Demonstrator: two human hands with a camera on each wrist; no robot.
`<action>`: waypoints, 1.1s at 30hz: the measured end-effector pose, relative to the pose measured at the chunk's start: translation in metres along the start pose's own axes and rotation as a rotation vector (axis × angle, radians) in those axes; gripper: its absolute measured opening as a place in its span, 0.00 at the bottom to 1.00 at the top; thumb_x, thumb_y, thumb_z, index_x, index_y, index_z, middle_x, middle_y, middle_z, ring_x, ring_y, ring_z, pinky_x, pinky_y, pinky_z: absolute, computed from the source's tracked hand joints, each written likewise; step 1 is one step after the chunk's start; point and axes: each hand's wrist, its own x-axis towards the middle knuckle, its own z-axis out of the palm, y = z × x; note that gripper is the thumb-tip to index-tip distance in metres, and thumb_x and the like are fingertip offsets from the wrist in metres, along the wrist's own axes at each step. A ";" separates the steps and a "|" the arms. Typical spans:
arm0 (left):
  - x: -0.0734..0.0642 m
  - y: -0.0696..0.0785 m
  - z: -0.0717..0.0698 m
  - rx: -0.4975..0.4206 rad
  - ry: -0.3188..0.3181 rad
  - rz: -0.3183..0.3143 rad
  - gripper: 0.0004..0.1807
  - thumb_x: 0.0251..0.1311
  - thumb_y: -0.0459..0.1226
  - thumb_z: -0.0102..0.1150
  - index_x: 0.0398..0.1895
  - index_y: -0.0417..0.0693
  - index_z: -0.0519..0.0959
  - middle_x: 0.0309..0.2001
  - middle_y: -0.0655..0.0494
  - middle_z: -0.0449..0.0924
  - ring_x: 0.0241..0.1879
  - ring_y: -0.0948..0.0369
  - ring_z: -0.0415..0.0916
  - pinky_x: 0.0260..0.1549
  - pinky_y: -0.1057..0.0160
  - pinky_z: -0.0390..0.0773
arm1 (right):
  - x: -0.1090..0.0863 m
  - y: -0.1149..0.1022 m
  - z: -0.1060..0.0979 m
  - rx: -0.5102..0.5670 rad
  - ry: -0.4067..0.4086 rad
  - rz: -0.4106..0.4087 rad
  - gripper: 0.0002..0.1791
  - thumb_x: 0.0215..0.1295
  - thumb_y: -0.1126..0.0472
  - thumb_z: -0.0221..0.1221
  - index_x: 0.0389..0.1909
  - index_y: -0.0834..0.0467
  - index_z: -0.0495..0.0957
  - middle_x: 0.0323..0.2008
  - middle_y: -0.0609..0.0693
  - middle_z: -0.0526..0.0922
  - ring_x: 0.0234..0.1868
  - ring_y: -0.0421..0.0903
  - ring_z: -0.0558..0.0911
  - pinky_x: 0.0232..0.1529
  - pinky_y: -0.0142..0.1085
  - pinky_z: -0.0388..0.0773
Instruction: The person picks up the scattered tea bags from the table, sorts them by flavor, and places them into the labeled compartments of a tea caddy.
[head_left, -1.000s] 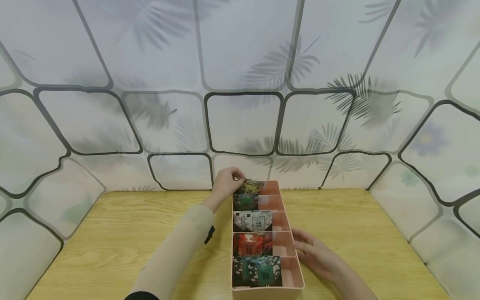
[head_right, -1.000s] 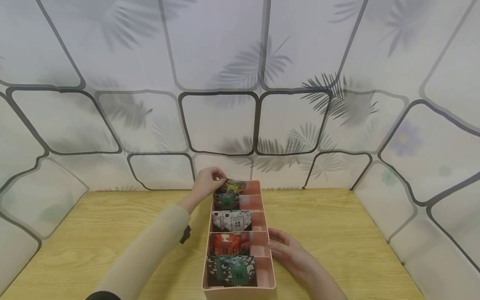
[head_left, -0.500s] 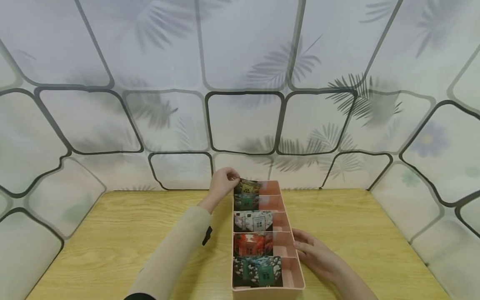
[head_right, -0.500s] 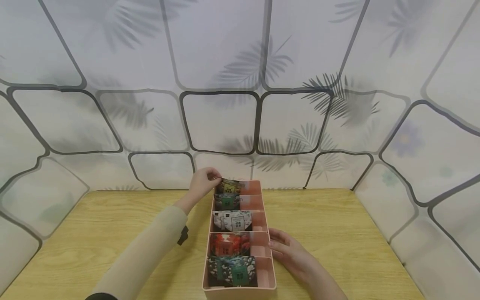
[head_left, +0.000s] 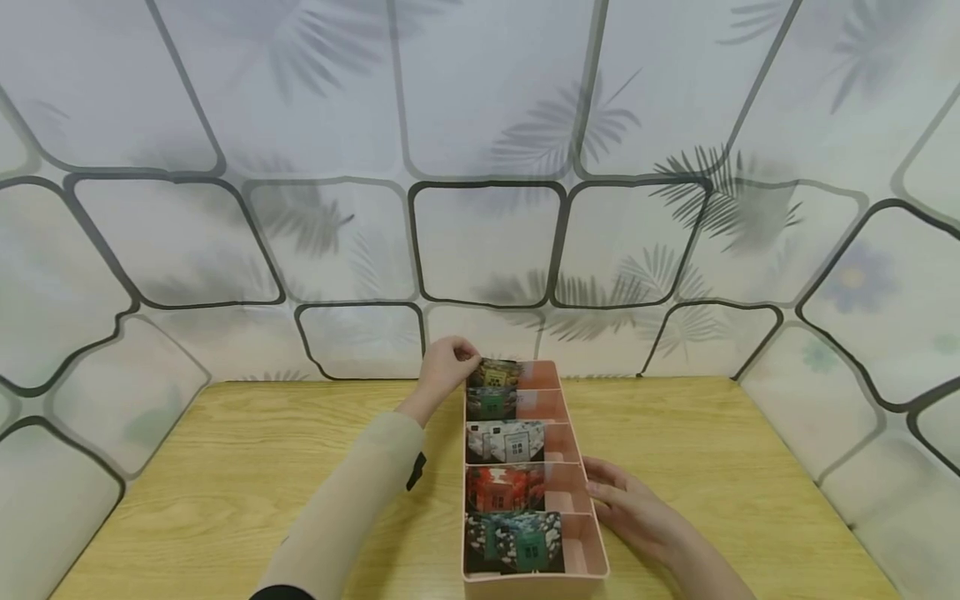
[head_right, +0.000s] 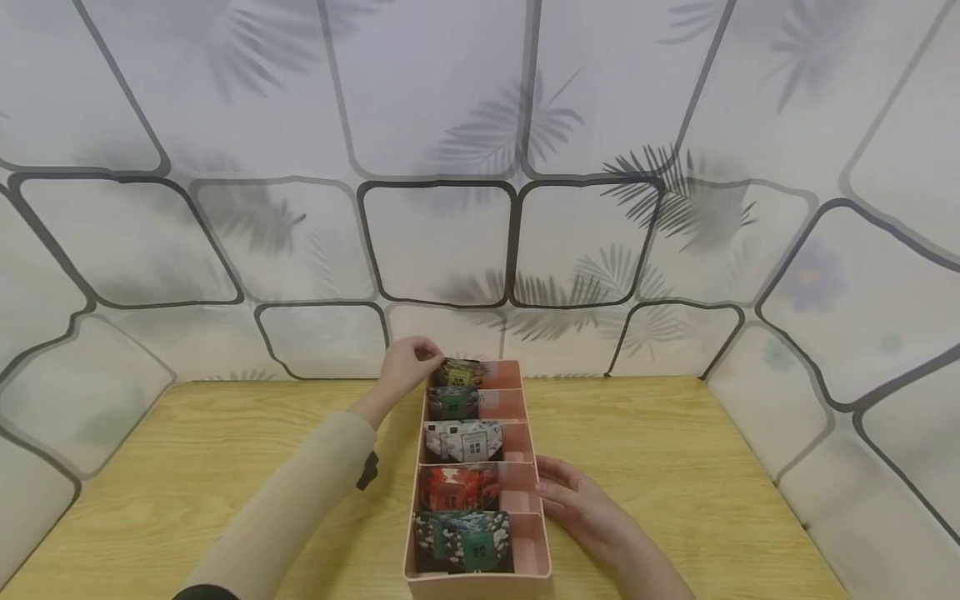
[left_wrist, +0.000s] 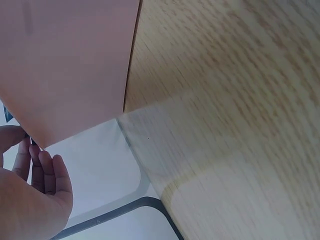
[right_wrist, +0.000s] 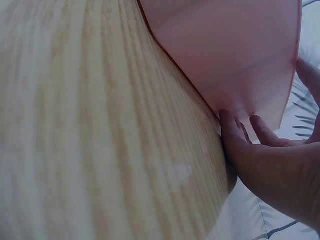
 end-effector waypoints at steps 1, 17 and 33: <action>0.000 0.000 0.000 -0.006 0.001 -0.001 0.05 0.71 0.33 0.64 0.38 0.43 0.88 0.40 0.45 0.87 0.42 0.50 0.83 0.49 0.48 0.84 | 0.000 0.000 0.000 -0.001 0.002 0.001 0.46 0.86 0.53 0.49 0.83 0.72 0.32 0.83 0.74 0.38 0.70 0.39 0.73 0.67 0.29 0.75; 0.001 -0.010 -0.012 -0.014 -0.019 -0.005 0.04 0.71 0.34 0.65 0.42 0.42 0.86 0.42 0.44 0.87 0.43 0.49 0.82 0.49 0.49 0.82 | 0.001 -0.002 0.001 0.015 -0.019 -0.027 0.46 0.85 0.54 0.49 0.82 0.74 0.31 0.83 0.74 0.40 0.66 0.35 0.75 0.67 0.28 0.75; -0.023 -0.010 -0.057 0.092 -0.155 0.087 0.11 0.73 0.38 0.64 0.53 0.41 0.85 0.50 0.44 0.88 0.49 0.49 0.85 0.49 0.49 0.86 | -0.006 -0.006 -0.008 -0.018 -0.079 -0.097 0.43 0.85 0.59 0.49 0.82 0.76 0.34 0.74 0.48 0.68 0.66 0.32 0.76 0.69 0.27 0.74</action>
